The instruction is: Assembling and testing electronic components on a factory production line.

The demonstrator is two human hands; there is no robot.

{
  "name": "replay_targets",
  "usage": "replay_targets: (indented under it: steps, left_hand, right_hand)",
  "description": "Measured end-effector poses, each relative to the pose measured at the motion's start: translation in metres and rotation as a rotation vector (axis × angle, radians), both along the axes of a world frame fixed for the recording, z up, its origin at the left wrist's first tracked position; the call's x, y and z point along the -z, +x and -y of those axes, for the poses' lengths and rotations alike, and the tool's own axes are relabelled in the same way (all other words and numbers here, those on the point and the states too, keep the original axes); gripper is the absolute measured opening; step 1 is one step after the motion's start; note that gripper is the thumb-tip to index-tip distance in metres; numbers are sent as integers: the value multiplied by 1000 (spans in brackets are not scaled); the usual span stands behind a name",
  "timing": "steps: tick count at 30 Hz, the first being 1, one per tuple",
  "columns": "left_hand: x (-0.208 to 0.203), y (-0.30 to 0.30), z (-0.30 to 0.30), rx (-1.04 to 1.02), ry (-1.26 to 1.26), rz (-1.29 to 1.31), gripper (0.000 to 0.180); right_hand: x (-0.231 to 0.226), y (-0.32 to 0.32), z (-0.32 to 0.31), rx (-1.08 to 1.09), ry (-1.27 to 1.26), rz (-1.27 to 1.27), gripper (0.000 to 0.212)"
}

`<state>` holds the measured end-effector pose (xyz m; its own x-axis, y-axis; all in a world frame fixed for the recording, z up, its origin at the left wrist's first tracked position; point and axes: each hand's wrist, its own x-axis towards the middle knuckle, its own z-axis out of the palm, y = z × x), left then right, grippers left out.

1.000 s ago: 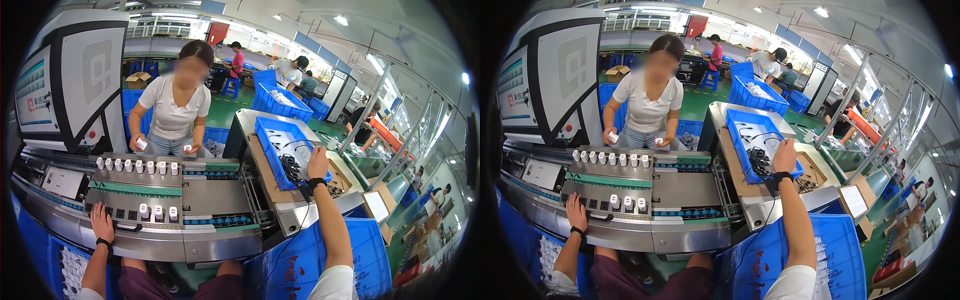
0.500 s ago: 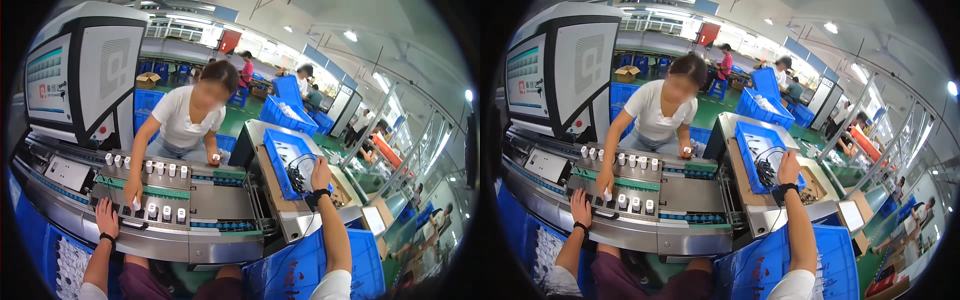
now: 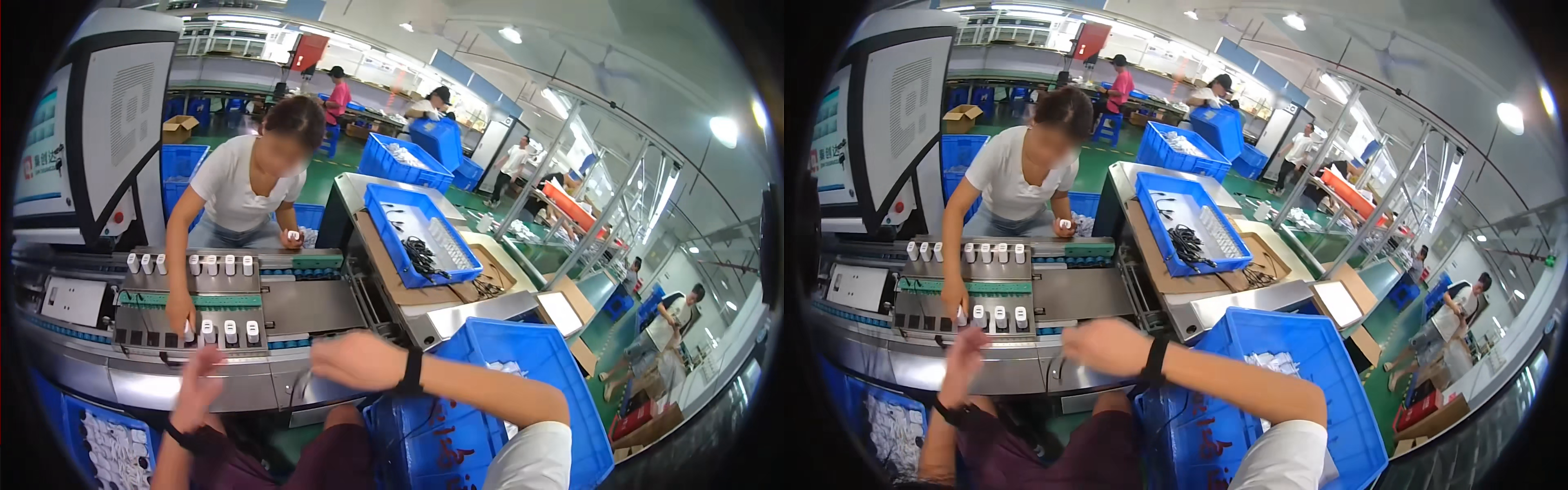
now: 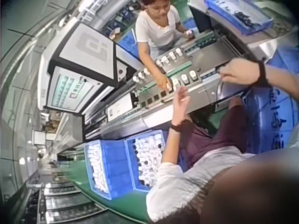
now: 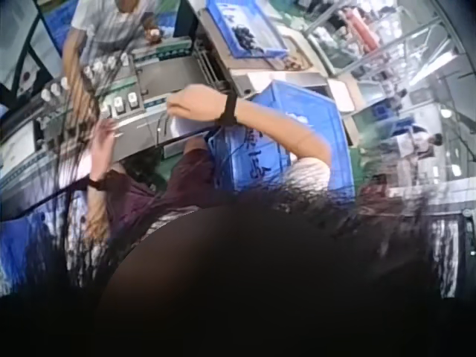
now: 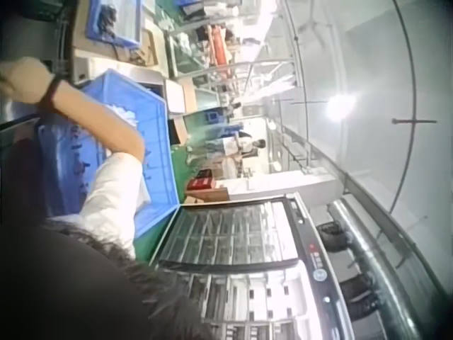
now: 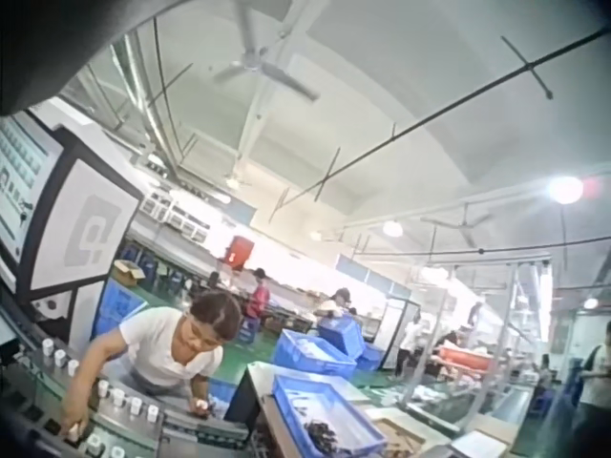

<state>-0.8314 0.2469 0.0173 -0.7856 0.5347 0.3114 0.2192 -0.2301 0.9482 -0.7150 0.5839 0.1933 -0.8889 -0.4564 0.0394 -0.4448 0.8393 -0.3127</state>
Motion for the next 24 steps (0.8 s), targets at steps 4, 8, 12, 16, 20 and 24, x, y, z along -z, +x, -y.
replay_targets:
  steps: [4,8,12,16,20,24]
  left_hand:
    - [-49,110,-53,539,106,244,58]
    - [-7,128,-50,631,70,602,38]
    - [24,122,-48,466,-49,478,26]
    - [28,104,-37,440,-50,683,28]
    - [-5,103,-42,389,-431,194,28]
    - [-16,106,-59,373,-322,3,27]
  right_hand:
    - [36,27,38,-145,32,36,25]
    - [30,30,37,-137,-92,18,23]
    - [31,9,10,52,-120,-59,19]
    - [38,7,5,-15,-198,5,23]
    - [34,17,23,-68,-118,260,21]
    - [41,23,44,-112,-225,370,18]
